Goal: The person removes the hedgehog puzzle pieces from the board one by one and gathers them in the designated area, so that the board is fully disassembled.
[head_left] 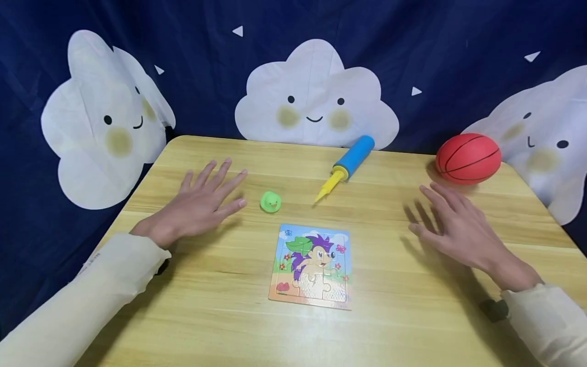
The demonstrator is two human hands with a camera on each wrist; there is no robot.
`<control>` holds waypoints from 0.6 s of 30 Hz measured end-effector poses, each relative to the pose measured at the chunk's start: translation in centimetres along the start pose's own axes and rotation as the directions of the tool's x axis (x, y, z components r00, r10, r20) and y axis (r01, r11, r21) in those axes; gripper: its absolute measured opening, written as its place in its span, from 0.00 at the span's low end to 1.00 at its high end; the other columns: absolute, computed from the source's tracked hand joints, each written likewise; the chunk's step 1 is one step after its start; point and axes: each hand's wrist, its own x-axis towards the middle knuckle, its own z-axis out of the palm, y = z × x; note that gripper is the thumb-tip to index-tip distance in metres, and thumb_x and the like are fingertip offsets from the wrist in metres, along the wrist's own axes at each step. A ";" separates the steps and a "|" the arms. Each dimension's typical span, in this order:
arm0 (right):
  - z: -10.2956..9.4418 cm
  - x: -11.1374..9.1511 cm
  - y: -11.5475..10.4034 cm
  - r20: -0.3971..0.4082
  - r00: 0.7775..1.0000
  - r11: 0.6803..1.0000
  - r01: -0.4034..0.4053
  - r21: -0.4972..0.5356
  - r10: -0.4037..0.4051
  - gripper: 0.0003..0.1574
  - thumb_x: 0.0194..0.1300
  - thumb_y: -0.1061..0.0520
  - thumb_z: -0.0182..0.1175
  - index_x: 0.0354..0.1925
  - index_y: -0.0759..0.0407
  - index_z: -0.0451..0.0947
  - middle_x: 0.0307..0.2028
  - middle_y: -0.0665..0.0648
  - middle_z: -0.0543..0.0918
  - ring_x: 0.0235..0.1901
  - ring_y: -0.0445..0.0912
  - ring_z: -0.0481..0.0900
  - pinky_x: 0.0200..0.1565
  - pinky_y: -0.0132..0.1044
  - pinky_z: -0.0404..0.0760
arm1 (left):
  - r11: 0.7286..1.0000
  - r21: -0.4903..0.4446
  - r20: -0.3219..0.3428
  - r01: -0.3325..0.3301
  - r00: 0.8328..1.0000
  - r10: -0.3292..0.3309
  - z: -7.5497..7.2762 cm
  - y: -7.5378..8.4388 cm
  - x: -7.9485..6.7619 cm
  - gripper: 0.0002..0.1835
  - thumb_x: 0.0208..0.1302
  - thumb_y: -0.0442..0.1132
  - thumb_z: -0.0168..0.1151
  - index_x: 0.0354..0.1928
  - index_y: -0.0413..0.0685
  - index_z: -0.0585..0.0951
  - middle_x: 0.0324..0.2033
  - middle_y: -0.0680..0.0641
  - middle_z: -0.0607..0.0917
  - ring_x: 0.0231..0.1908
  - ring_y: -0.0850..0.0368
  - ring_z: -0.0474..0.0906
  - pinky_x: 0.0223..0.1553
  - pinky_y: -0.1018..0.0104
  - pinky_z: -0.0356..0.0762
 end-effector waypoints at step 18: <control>0.4 0.6 -6.9 0.008 0.994 0.986 0.108 0.126 -0.110 0.49 0.69 0.43 0.75 0.80 0.58 0.70 0.74 0.66 0.75 0.72 0.66 0.72 0.68 0.72 0.74 | 0.951 0.039 0.055 -0.307 0.951 0.305 1.1 8.4 -1.3 0.38 0.85 0.68 0.44 0.89 0.71 0.52 0.90 0.53 0.37 0.89 0.44 0.29 0.86 0.34 0.33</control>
